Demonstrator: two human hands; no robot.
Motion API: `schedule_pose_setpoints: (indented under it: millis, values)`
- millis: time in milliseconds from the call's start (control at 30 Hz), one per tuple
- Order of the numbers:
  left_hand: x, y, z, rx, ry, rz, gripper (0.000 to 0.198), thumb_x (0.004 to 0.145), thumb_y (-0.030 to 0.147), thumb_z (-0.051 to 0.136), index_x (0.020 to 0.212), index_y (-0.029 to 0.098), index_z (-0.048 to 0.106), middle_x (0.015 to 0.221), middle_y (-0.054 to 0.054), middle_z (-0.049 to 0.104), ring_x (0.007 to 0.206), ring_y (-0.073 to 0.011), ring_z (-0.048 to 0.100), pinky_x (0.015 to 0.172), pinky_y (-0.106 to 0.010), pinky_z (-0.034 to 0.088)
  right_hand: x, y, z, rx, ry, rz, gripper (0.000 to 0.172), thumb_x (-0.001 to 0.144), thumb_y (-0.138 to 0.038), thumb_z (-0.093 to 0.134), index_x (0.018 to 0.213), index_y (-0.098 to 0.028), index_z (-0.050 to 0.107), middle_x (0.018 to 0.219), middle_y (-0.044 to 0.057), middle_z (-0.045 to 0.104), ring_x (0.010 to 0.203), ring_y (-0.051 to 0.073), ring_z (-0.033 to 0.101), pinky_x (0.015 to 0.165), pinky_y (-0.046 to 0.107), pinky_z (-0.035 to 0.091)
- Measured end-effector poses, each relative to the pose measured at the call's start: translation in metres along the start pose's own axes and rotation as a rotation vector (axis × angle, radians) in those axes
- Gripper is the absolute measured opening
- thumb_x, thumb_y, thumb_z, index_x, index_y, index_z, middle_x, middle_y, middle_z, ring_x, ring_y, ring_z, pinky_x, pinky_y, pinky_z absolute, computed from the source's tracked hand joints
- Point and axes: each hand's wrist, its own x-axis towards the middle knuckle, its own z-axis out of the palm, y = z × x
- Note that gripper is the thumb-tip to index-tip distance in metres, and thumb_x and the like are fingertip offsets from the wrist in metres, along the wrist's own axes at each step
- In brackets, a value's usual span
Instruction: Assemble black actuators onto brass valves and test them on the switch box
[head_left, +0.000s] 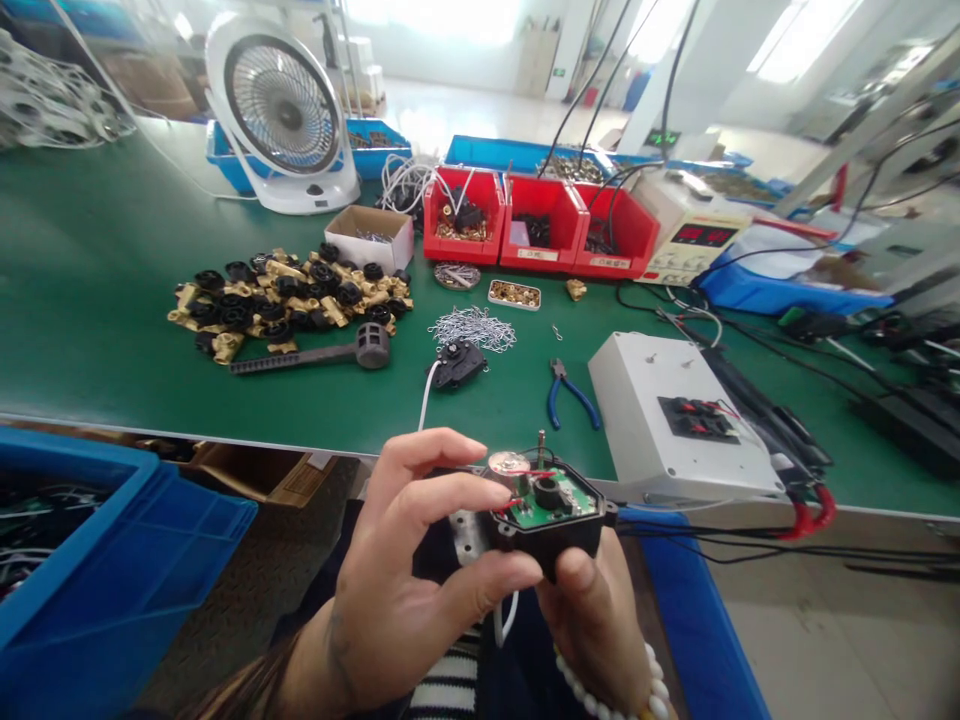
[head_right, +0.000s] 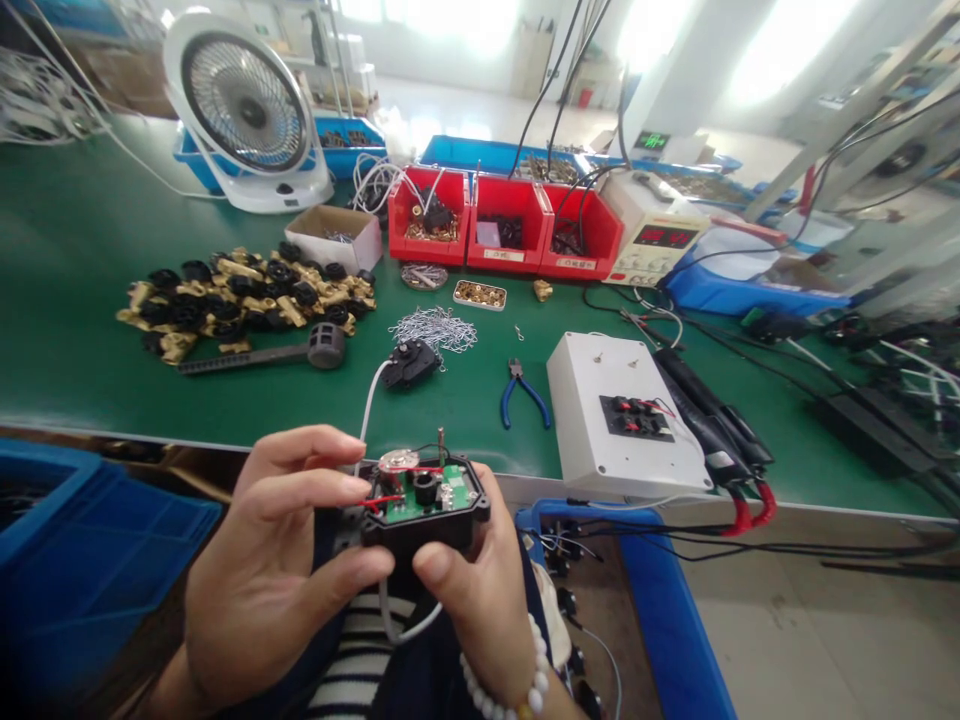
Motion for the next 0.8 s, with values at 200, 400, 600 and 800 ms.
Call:
schedule_pose_setpoints:
  millis: [200, 400, 600, 800]
  values:
    - [0.002, 0.002, 0.000, 0.012, -0.016, -0.003, 0.029, 0.082, 0.018, 0.076, 0.107, 0.020, 0.063, 0.122, -0.003, 0.050, 0.117, -0.0125, 0.050, 0.107, -0.021, 0.041, 0.001, -0.001, 0.003, -0.001, 0.014, -0.003, 0.042, 0.083, -0.051, 0.071, 0.116, -0.026, 0.063, 0.114, 0.007, 0.070, 0.103, 0.024, 0.067, 0.089, 0.036, 0.053]
    - [0.003, 0.004, 0.001, -0.001, -0.002, 0.003, 0.021, 0.083, 0.014, 0.075, 0.101, 0.019, 0.064, 0.119, -0.003, 0.052, 0.115, -0.0129, 0.052, 0.104, -0.024, 0.044, 0.000, -0.002, 0.007, -0.001, 0.052, 0.011, 0.046, 0.080, -0.055, 0.072, 0.113, -0.025, 0.063, 0.108, 0.006, 0.072, 0.098, 0.024, 0.067, 0.085, 0.034, 0.054]
    - [0.000, 0.003, -0.001, 0.014, 0.017, 0.009, 0.019, 0.083, 0.009, 0.072, 0.094, 0.022, 0.063, 0.118, -0.002, 0.055, 0.112, -0.0165, 0.054, 0.099, -0.033, 0.048, -0.002, -0.001, 0.012, -0.002, 0.084, 0.051, 0.055, 0.075, -0.058, 0.074, 0.114, -0.023, 0.057, 0.107, 0.009, 0.072, 0.095, 0.028, 0.069, 0.085, 0.040, 0.056]
    - [0.003, 0.006, -0.005, 0.084, 0.047, 0.097, 0.012, 0.087, 0.014, 0.069, 0.086, 0.021, 0.059, 0.105, -0.001, 0.059, 0.106, -0.0156, 0.057, 0.092, -0.032, 0.053, -0.003, 0.001, 0.016, 0.025, 0.117, 0.093, 0.066, 0.063, -0.060, 0.083, 0.110, -0.024, 0.055, 0.106, 0.010, 0.072, 0.097, 0.030, 0.070, 0.085, 0.042, 0.058]
